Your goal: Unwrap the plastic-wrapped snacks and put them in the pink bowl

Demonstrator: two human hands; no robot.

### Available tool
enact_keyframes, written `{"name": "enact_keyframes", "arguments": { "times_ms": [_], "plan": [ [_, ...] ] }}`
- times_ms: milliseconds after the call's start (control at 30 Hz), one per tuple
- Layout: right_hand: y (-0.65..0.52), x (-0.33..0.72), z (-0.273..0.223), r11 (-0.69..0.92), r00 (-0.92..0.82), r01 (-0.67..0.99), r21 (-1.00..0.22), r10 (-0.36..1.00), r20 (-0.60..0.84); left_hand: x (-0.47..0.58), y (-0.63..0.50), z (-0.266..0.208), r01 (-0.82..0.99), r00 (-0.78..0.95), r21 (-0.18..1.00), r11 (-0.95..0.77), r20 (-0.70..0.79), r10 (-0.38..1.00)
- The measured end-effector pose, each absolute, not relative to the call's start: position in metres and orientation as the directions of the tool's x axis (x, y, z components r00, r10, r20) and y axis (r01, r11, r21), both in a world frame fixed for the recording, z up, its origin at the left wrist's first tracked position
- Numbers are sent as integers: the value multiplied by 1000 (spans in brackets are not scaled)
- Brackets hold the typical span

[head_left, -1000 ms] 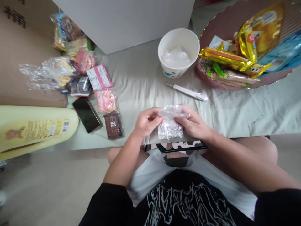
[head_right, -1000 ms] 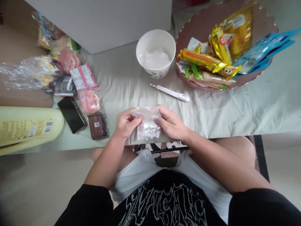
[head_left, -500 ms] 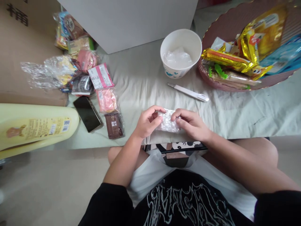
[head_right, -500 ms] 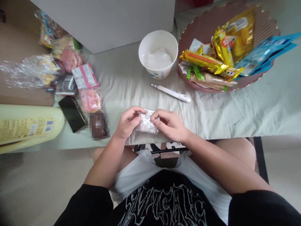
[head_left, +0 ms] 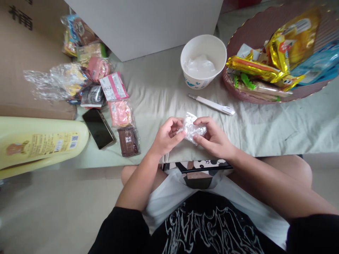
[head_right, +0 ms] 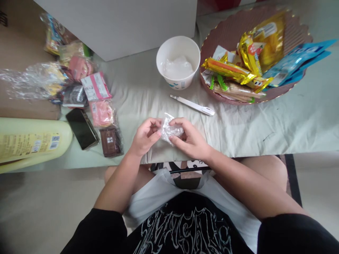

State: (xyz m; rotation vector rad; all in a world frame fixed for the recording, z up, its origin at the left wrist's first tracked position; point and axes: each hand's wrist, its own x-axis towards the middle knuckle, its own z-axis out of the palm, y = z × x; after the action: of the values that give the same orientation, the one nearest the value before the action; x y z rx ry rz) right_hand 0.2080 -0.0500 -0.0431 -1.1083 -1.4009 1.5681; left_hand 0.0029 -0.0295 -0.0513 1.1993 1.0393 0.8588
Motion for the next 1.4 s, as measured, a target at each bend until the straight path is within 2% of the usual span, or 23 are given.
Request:
{"name": "enact_keyframes", "arguments": {
  "times_ms": [167, 500, 733, 1000, 1200, 1300, 1400],
  "plan": [
    [-51, 207, -44, -103, -353, 18, -995, 930, -103, 4, -28, -50, 16, 260, 973, 232, -228, 938],
    [-51, 210, -47, -95, -393, 3, -995, 915, -89, 4, -29, -45, 33, 260, 983, 180, -183, 948],
    [-51, 211, -48, -75, -362, 37, -997, 928, -83, 3, -30, -43, 78, 314, 986, 149, -166, 935],
    [-50, 209, -43, -172, -403, -21, -985, 903, -149, -1, -35, -46, 68, 431, 972, 225, -232, 872],
    [-49, 205, -43, -199, -342, -43, -979, 924, -172, 2, -36, -54, 47, 244, 983, 178, -184, 952],
    [-49, 206, -40, -192, -340, 6, -981, 923, -183, 6, -37, -53, 97, 233, 988, 123, -143, 962],
    [-47, 207, -36, -129, -326, 167, -977, 928, -179, 9, -39, -51, 165, 284, 984, 59, -105, 953]
  ]
}}
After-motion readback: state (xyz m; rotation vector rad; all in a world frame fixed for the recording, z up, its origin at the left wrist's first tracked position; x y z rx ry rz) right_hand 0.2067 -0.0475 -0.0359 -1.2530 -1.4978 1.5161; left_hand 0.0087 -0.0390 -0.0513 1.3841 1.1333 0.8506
